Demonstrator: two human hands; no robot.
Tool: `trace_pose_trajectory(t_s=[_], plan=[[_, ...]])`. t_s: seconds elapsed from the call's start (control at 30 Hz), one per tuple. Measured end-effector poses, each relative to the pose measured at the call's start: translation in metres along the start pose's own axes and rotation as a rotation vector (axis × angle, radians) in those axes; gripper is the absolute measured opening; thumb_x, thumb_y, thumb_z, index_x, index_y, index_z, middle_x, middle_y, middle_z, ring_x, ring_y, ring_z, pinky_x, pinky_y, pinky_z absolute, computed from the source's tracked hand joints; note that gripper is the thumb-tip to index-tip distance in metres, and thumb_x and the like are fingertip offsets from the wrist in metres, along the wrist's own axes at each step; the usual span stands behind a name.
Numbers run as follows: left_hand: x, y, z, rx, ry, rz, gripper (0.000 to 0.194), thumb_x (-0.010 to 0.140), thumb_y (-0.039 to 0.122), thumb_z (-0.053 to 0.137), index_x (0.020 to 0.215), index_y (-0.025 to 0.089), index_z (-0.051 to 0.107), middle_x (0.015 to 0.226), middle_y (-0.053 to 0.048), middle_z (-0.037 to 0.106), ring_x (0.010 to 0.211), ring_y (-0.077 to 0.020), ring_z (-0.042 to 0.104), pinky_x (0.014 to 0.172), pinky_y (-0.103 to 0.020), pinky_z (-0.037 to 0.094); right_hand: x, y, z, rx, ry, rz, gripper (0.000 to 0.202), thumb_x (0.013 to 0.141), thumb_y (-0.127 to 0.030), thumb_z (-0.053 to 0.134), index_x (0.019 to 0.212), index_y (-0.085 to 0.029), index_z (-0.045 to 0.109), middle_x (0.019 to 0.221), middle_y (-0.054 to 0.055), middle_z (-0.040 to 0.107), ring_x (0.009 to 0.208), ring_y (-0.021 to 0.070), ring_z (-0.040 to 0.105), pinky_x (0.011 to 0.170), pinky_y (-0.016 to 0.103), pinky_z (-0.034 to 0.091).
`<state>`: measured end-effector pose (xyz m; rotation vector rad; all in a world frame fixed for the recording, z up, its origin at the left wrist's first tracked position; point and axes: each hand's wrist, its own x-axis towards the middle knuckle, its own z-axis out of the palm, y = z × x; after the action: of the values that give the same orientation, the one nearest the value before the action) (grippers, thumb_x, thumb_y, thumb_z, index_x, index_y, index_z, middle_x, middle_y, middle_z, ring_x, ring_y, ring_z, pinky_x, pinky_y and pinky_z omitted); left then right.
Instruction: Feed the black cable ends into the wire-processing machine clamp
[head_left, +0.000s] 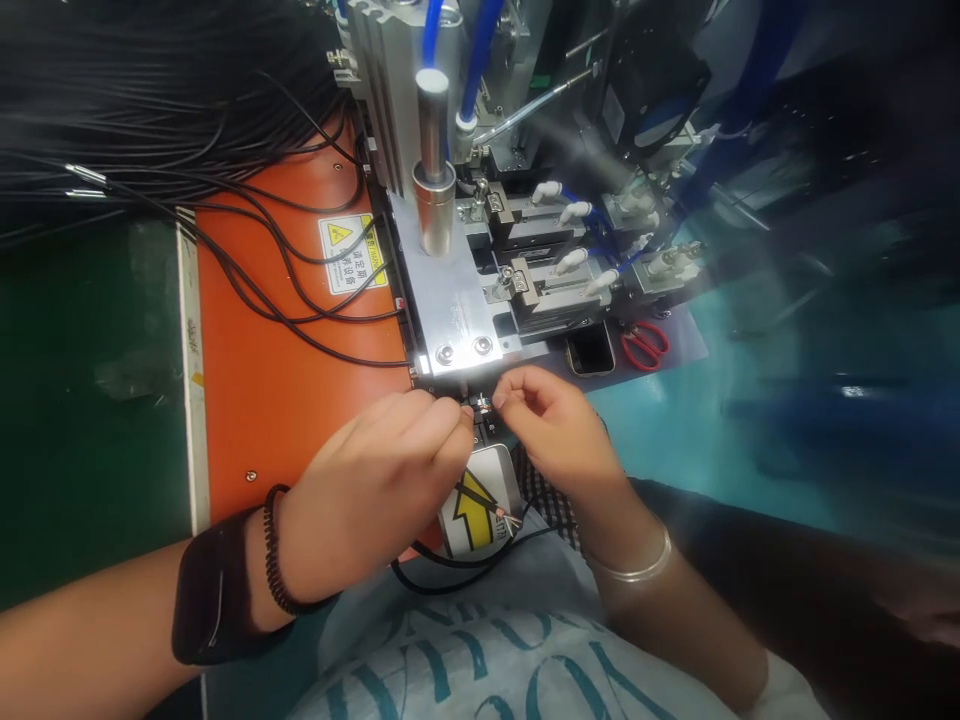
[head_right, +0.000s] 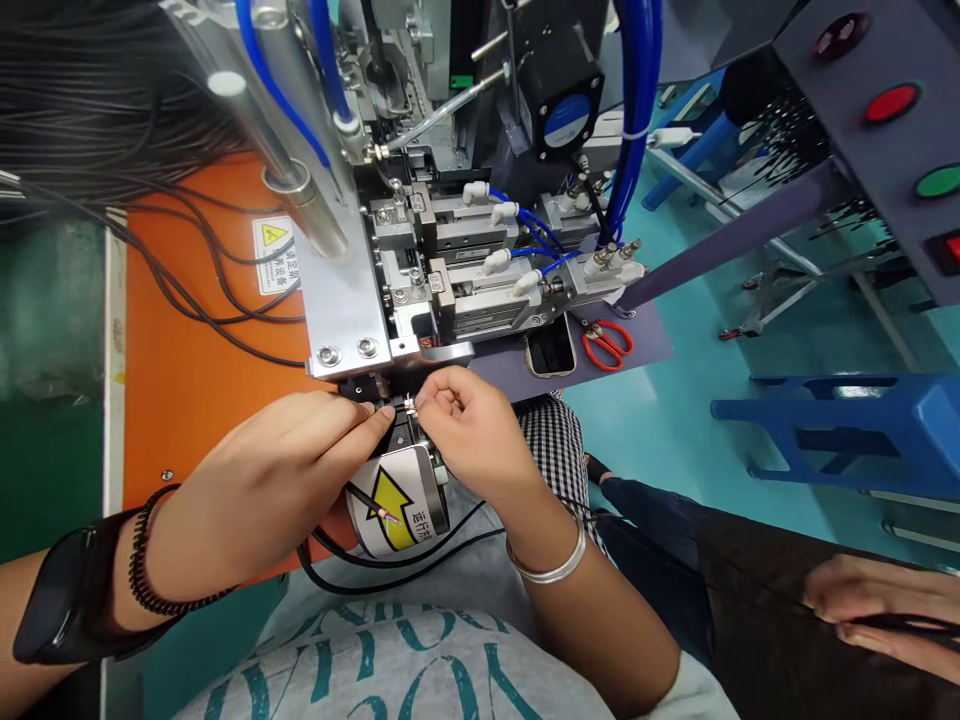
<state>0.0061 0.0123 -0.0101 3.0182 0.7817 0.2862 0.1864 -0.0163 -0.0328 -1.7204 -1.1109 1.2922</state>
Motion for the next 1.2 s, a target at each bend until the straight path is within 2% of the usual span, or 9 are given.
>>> trace_pose_trajectory(t_s=[0.13,0.47,0.7,1.07,1.2], plan=[[0.001,0.001,-0.001,0.004,0.007,-0.020,0.026,0.080,0.006,0.042,0.093,0.012,0.063,0.074,-0.006,0.057,0.064,-0.0231,0.050,0.056,-0.036,0.045,-0.001,-0.001,-0.001,-0.027,0.009,-0.009,0.010,0.082,-0.029,0.056,0.080,-0.019,0.058,0.069,-0.002,0.050,0.061,0.0102,0.043,0.053,0.021,0.033],[0.002,0.003,-0.001,0.041,0.035,-0.035,0.027,0.080,0.005,0.044,0.097,0.012,0.064,0.073,-0.005,0.060,0.066,-0.0239,0.054,0.058,-0.036,0.046,-0.005,-0.003,-0.001,-0.220,-0.007,-0.105,0.010,0.084,-0.022,0.051,0.075,-0.020,0.052,0.065,-0.005,0.043,0.062,0.0094,0.041,0.057,0.022,0.033],[0.002,0.004,-0.001,0.039,0.035,-0.042,0.026,0.076,0.006,0.051,0.098,0.012,0.064,0.074,-0.005,0.059,0.064,-0.0239,0.052,0.056,-0.036,0.046,-0.006,-0.003,-0.001,-0.264,0.037,-0.088,0.009,0.085,-0.024,0.052,0.079,-0.021,0.058,0.062,-0.005,0.045,0.059,0.0098,0.044,0.055,0.022,0.034],[0.002,0.005,-0.001,0.036,0.016,-0.043,0.031,0.077,0.003,0.042,0.097,0.011,0.064,0.070,-0.005,0.056,0.061,-0.0232,0.050,0.054,-0.036,0.044,-0.011,-0.012,0.003,-0.530,0.086,-0.268,0.011,0.083,-0.016,0.051,0.072,-0.018,0.051,0.068,-0.003,0.049,0.068,0.0117,0.047,0.064,0.024,0.034],[0.001,0.004,-0.001,0.028,0.017,-0.030,0.031,0.076,0.003,0.043,0.098,0.010,0.064,0.071,-0.005,0.056,0.061,-0.0230,0.051,0.055,-0.036,0.044,-0.011,-0.010,0.002,-0.474,0.089,-0.192,0.010,0.083,-0.019,0.051,0.073,-0.019,0.052,0.066,-0.004,0.046,0.065,0.0110,0.044,0.061,0.024,0.033]])
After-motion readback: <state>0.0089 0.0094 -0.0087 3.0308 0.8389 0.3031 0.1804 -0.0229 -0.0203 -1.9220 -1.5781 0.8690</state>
